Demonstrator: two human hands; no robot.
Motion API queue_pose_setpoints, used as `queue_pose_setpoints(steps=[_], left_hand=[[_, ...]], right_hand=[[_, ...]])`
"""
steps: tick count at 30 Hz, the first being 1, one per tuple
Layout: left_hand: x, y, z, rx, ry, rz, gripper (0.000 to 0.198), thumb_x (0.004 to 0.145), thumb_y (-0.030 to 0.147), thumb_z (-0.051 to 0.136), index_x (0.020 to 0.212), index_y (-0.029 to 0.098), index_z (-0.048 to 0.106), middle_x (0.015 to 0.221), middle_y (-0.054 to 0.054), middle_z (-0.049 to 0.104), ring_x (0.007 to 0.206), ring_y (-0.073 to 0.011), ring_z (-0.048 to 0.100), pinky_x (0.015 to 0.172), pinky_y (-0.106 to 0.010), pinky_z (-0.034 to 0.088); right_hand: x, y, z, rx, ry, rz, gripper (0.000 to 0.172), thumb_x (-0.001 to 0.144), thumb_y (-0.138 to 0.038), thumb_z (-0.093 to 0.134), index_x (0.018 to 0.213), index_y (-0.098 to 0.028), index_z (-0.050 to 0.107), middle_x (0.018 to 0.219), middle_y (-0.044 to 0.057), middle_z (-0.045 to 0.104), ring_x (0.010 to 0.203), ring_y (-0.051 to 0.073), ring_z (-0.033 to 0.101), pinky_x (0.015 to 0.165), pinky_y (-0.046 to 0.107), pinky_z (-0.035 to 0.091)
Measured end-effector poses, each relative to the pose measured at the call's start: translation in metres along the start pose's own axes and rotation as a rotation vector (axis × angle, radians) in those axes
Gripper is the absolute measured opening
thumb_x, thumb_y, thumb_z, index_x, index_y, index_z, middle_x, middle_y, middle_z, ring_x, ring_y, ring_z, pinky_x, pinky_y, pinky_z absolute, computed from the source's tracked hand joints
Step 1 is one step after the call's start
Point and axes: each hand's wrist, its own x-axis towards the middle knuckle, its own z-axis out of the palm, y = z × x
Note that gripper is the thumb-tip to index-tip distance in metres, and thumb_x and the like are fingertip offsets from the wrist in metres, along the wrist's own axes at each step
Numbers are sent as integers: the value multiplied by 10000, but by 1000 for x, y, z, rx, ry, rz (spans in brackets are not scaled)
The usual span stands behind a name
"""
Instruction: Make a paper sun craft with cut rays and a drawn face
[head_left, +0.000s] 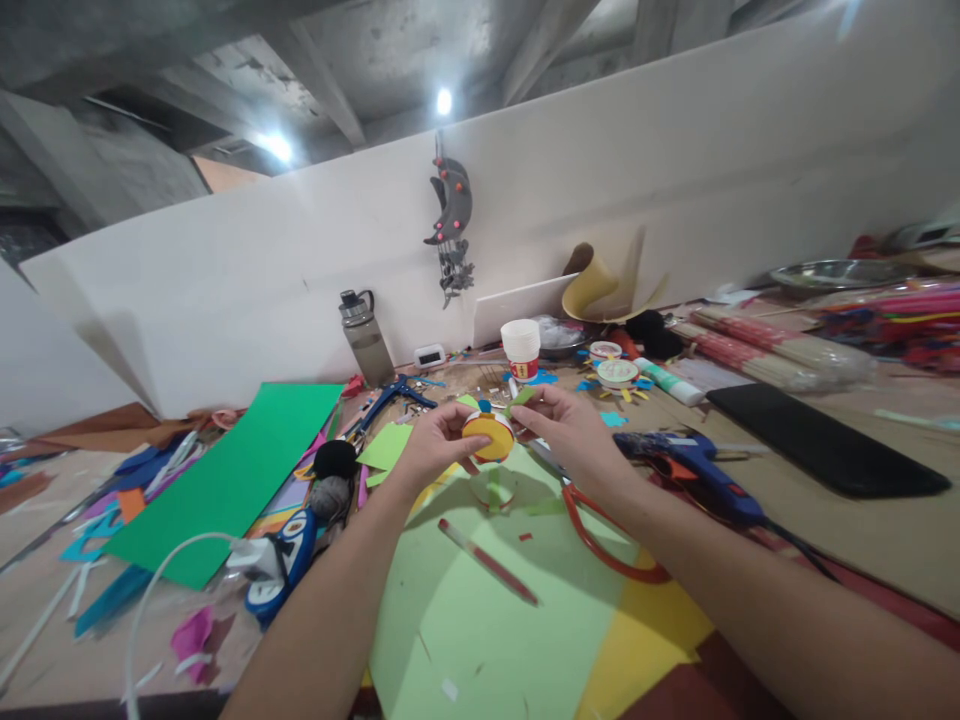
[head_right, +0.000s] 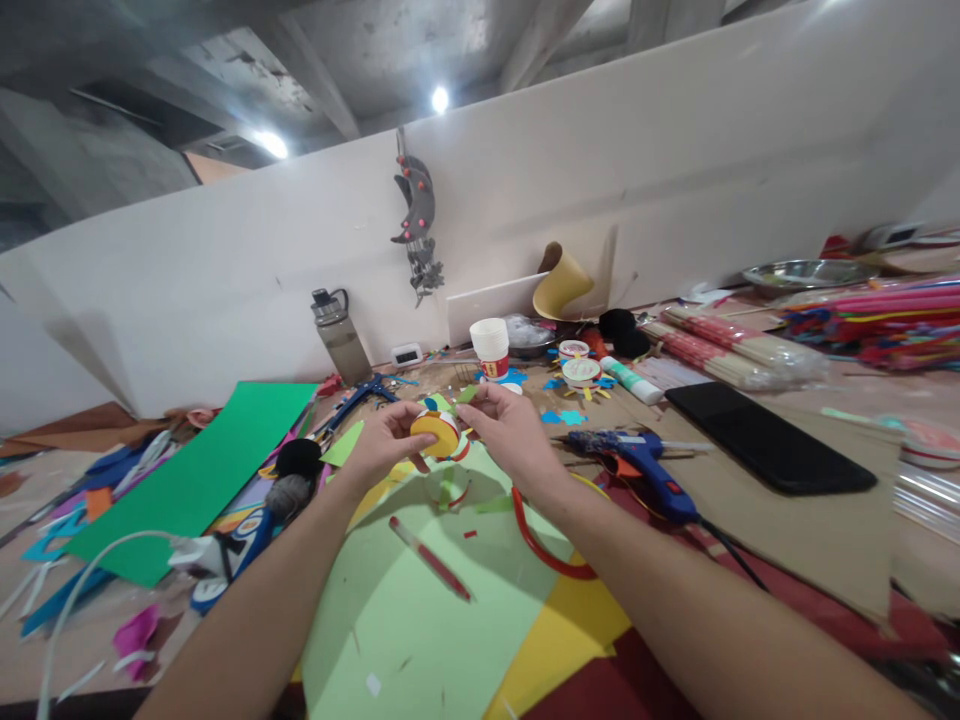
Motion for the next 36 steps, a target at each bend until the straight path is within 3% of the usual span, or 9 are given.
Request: queue_pose_setpoints(steps=[36], left_hand=[[2, -2, 3, 16, 25, -9, 491, 598, 431, 780, 935, 128, 591, 824, -69, 694, 649, -187, 669, 432, -251, 541]], right_hand=[[0, 3, 1, 53, 33, 45, 283, 652, -429, 721, 728, -199, 574, 682, -7, 641, 654, 129, 596, 615, 270, 486]])
